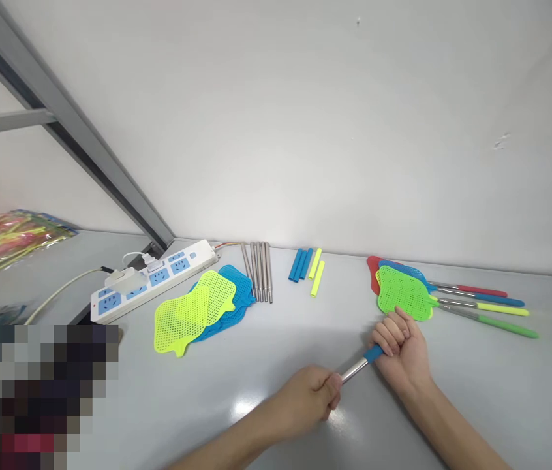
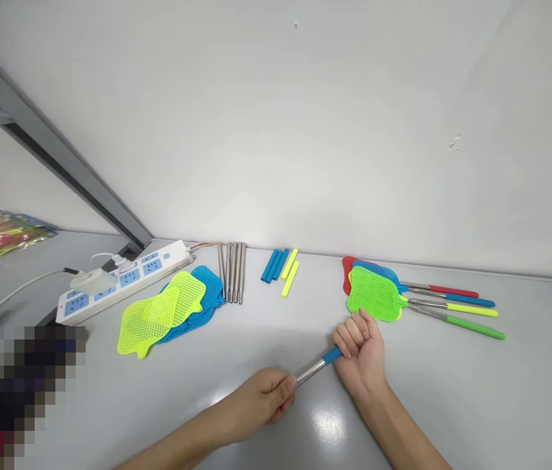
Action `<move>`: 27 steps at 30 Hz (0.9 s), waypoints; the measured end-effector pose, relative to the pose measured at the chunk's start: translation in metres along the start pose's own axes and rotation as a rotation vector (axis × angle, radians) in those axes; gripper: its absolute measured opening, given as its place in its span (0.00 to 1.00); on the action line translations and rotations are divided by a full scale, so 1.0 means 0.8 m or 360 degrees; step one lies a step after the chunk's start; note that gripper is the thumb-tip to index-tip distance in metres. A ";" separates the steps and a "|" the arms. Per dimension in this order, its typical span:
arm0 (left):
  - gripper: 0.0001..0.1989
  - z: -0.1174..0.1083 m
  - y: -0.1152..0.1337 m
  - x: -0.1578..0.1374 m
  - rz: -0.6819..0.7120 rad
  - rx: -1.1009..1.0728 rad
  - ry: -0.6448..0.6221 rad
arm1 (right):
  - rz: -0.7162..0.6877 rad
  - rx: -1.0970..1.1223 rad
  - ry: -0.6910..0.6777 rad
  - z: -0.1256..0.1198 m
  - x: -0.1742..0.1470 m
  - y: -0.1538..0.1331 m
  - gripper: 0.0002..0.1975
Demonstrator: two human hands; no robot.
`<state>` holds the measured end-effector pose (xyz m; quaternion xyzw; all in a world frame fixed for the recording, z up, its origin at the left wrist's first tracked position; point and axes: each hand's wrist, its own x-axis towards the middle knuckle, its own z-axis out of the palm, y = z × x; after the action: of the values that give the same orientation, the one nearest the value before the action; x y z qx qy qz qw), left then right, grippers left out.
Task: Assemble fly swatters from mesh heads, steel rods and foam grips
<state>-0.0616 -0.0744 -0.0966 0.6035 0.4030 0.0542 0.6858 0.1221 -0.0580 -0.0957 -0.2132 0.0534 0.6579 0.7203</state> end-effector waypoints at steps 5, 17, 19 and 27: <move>0.23 -0.001 -0.004 0.000 -0.0055 -0.0032 -0.0004 | 0.0004 0.0018 -0.0013 -0.002 -0.001 0.003 0.18; 0.22 -0.006 0.004 0.000 -0.0075 -0.0133 -0.0019 | -0.0033 -0.0016 0.0014 0.006 -0.005 0.003 0.18; 0.22 -0.007 0.006 -0.001 -0.0062 -0.0168 -0.0015 | -0.0040 -0.0041 0.0013 0.010 -0.007 0.002 0.18; 0.22 -0.011 0.011 -0.001 -0.0090 -0.0351 -0.0094 | -0.0009 -0.0103 0.0002 0.014 -0.009 -0.003 0.18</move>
<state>-0.0642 -0.0657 -0.0881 0.5141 0.3912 0.0610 0.7609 0.1211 -0.0604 -0.0823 -0.2371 0.0320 0.6570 0.7149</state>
